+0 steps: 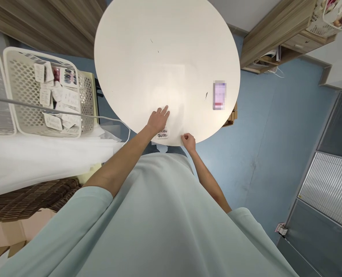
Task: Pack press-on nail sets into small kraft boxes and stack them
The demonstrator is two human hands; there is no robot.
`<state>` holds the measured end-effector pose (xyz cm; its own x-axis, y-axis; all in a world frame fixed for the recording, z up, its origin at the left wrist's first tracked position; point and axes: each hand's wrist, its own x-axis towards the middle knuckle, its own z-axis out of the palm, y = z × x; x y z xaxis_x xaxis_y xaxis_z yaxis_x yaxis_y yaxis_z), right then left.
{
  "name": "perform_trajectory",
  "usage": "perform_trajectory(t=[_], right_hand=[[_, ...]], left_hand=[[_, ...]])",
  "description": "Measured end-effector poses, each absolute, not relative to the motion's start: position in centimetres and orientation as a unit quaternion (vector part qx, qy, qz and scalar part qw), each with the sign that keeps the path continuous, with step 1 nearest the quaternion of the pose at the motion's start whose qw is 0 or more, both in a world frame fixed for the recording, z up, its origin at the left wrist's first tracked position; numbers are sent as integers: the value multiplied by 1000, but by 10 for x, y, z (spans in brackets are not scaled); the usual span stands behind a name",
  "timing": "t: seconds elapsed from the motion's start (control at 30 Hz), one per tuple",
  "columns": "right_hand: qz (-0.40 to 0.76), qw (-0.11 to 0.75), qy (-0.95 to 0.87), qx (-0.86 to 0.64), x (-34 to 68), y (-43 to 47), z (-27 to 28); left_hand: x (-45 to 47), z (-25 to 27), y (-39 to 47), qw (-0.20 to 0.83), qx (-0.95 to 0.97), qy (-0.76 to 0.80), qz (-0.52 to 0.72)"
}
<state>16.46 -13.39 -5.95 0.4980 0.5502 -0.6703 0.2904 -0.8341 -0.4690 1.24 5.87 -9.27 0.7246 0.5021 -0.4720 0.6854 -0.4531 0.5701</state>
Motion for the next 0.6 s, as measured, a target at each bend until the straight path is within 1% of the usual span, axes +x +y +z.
perform_trajectory(t=[0.2, 0.3, 0.4, 0.5, 0.6], right_hand=[[442, 137, -290, -838, 164, -137, -50], [424, 114, -376, -816, 157, -131, -39], [412, 72, -473, -775, 145, -118, -31], [408, 32, -555, -724, 130, -103, -28], [401, 11, -611, -683, 116, -90, -29]], left_hand=[[23, -92, 59, 391, 821, 397, -127], [29, -85, 56, 407, 803, 420, -118], [36, -75, 48, 429, 773, 458, -100], [40, -65, 38, 437, 743, 503, -72], [36, -59, 34, 437, 695, 568, -62]])
